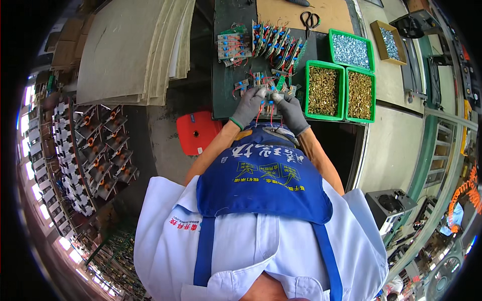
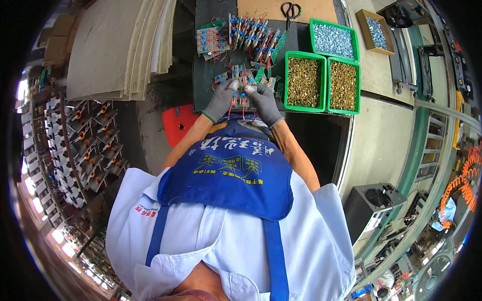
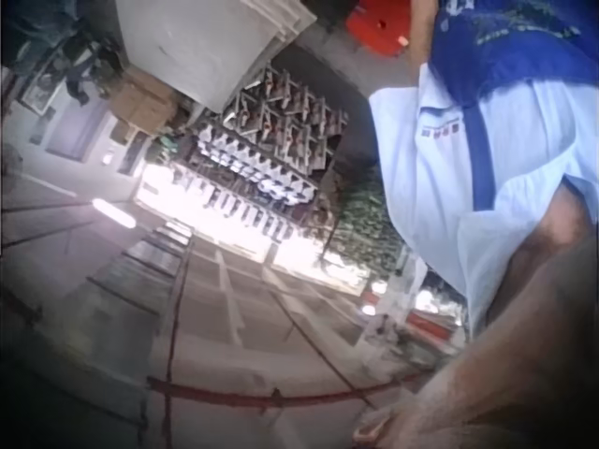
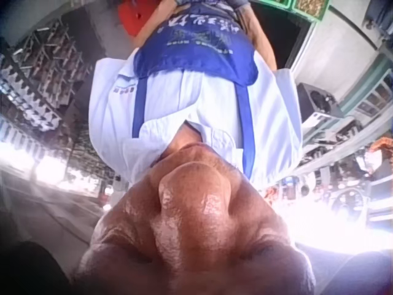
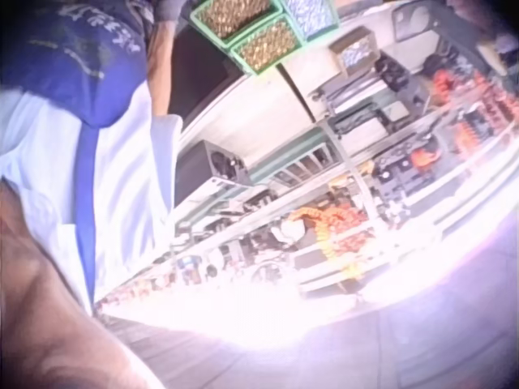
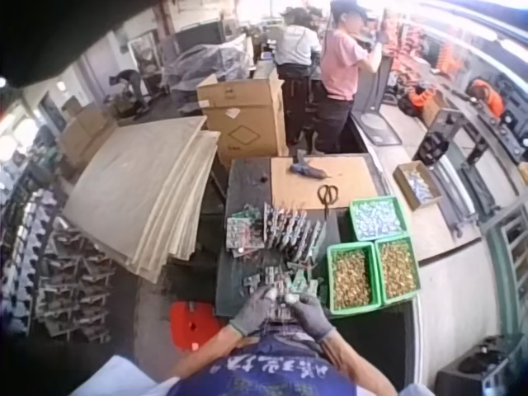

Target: The person assembles electronic components by securing transformer components and PCBs into an electronic housing with screws, using a pneumatic screwdriver.

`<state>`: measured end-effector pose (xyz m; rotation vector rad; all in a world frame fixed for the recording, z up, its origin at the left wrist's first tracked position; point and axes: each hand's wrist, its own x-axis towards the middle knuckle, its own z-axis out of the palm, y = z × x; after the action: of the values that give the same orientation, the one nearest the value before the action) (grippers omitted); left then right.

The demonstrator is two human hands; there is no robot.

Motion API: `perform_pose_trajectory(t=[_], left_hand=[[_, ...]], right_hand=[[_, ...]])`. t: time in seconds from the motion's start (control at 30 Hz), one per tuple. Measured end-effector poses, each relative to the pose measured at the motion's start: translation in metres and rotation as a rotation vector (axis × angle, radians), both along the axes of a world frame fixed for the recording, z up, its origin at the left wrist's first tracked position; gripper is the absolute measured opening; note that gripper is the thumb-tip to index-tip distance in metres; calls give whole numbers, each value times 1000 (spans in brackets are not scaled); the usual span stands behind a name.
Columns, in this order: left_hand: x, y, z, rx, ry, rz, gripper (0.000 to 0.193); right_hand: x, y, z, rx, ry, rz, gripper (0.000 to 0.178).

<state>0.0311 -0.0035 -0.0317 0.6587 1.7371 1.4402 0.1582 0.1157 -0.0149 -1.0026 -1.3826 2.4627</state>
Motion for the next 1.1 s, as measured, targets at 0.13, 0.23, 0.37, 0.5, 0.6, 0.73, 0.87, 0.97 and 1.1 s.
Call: perform_pose_trajectory(t=[0.13, 0.23, 0.37, 0.5, 0.6, 0.73, 0.87, 0.97, 1.1], left_hand=[[9, 3, 7, -77, -246, 55, 27], [13, 10, 8, -217, -645, 208, 23], [17, 12, -10, -105, -808, 232, 24], [17, 18, -17, -26, -1042, 216, 25], [10, 18, -12, 64, -1085, 138, 28], [-7, 37, 6, -159, -701, 72, 27], [-18, 69, 11, -305, -44, -152, 53], [-15, 65, -74, -369, 184, -92, 55], [-5, 53, -55, -359, 309, -25, 44]], right_hand=[[-7, -8, 19, -192, -9, -44, 24], [10, 1, -19, -228, -45, 1, 23], [1, -10, 4, -317, -101, -90, 22], [12, 8, -30, -240, -100, 9, 24], [-4, -2, 14, -529, 89, -274, 24], [-7, 16, 2, -373, 115, -179, 25], [4, 51, -47, 92, -171, -184, 34], [3, 78, -69, 768, -708, 244, 48], [10, 96, -86, 793, -537, -53, 58]])
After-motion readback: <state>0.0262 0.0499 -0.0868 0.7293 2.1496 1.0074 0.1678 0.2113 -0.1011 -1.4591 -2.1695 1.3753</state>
